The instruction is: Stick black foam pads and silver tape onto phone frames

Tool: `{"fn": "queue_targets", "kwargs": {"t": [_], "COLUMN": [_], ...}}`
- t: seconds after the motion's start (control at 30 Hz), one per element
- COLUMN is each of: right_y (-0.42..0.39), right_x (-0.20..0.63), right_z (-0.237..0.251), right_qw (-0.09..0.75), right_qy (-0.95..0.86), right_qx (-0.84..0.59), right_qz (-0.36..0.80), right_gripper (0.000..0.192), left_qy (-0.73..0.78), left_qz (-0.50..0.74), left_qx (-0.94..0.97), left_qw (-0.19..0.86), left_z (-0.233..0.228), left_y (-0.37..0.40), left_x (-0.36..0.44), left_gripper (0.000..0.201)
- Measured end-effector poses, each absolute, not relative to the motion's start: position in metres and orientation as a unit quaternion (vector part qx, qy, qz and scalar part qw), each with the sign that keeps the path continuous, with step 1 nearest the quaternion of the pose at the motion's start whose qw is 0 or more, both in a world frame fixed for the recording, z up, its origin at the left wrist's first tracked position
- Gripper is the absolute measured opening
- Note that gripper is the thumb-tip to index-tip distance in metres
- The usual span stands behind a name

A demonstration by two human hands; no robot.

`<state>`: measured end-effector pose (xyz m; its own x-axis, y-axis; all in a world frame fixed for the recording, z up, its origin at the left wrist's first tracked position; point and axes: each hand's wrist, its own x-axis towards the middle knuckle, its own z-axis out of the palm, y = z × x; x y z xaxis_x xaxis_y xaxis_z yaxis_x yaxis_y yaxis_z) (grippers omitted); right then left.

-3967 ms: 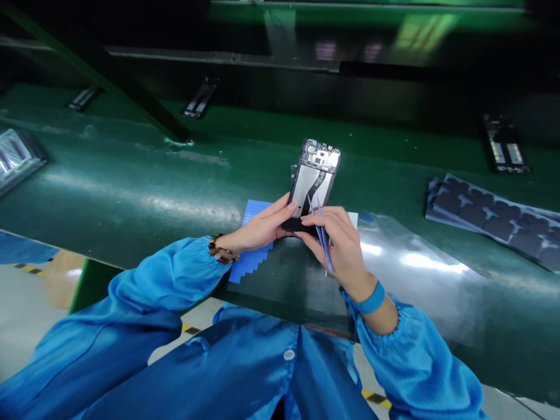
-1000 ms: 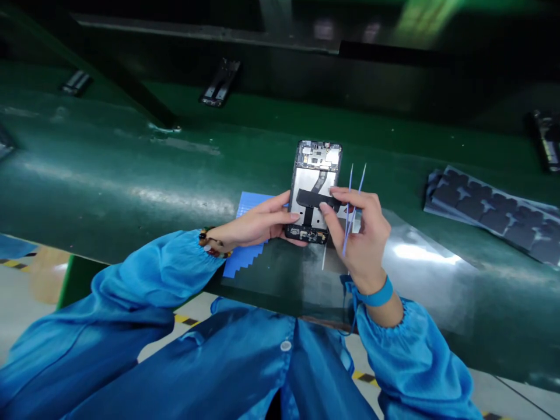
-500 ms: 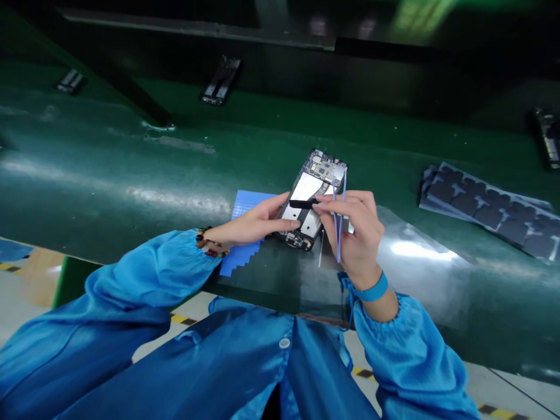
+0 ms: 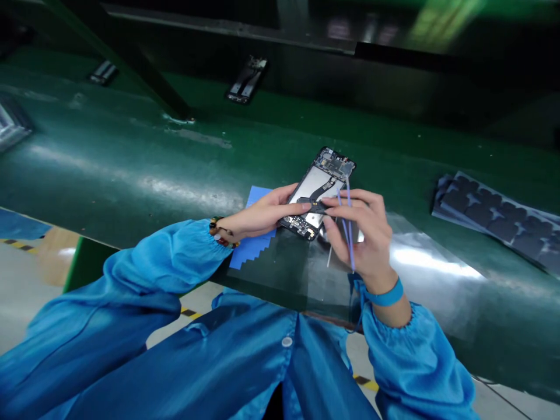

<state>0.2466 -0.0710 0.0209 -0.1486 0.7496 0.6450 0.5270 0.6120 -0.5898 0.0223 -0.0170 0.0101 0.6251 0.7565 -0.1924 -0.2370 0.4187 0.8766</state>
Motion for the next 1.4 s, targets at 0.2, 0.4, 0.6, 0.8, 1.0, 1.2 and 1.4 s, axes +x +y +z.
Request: {"fn": "queue_targets", "kwargs": {"t": [0.2, 0.4, 0.6, 0.8, 1.0, 1.2, 1.4], "right_y": [-0.062, -0.058, -0.091, -0.093, -0.082, -0.083, -0.085], "right_x": [0.248, 0.266, 0.284, 0.308, 0.317, 0.316, 0.313], "right_z": [0.024, 0.032, 0.037, 0.017, -0.011, -0.017, -0.017], "right_qw": [0.63, 0.69, 0.662, 0.598, 0.585, 0.561, 0.546], "right_qy": [-0.56, -0.443, -0.354, -0.372, -0.397, -0.401, -0.423], "right_qx": [-0.512, -0.514, -0.532, -0.595, -0.645, -0.668, -0.665], "right_qz": [0.166, 0.253, 0.392, 0.388, 0.29, 0.281, 0.283], "right_gripper": [0.035, 0.029, 0.03, 0.034, 0.039, 0.049, 0.058], "left_qy": [0.335, 0.41, 0.481, 0.475, 0.471, 0.258, 0.172], "left_qz": [0.286, 0.29, 0.248, 0.134, 0.006, 0.111, 0.136], "left_qx": [0.521, 0.584, 0.617, 0.721, 0.837, 0.954, 0.974], "left_qw": [0.731, 0.638, 0.572, 0.486, 0.278, 0.11, 0.061], "left_z": [0.016, 0.024, 0.027, 0.038, 0.05, 0.035, 0.002], "left_y": [-0.018, -0.097, -0.173, -0.17, -0.136, -0.071, -0.029], "left_x": [0.011, -0.013, -0.001, 0.014, 0.004, 0.036, 0.071], "left_gripper": [0.042, 0.062, 0.042, 0.043, 0.049, 0.028, 0.044]}}
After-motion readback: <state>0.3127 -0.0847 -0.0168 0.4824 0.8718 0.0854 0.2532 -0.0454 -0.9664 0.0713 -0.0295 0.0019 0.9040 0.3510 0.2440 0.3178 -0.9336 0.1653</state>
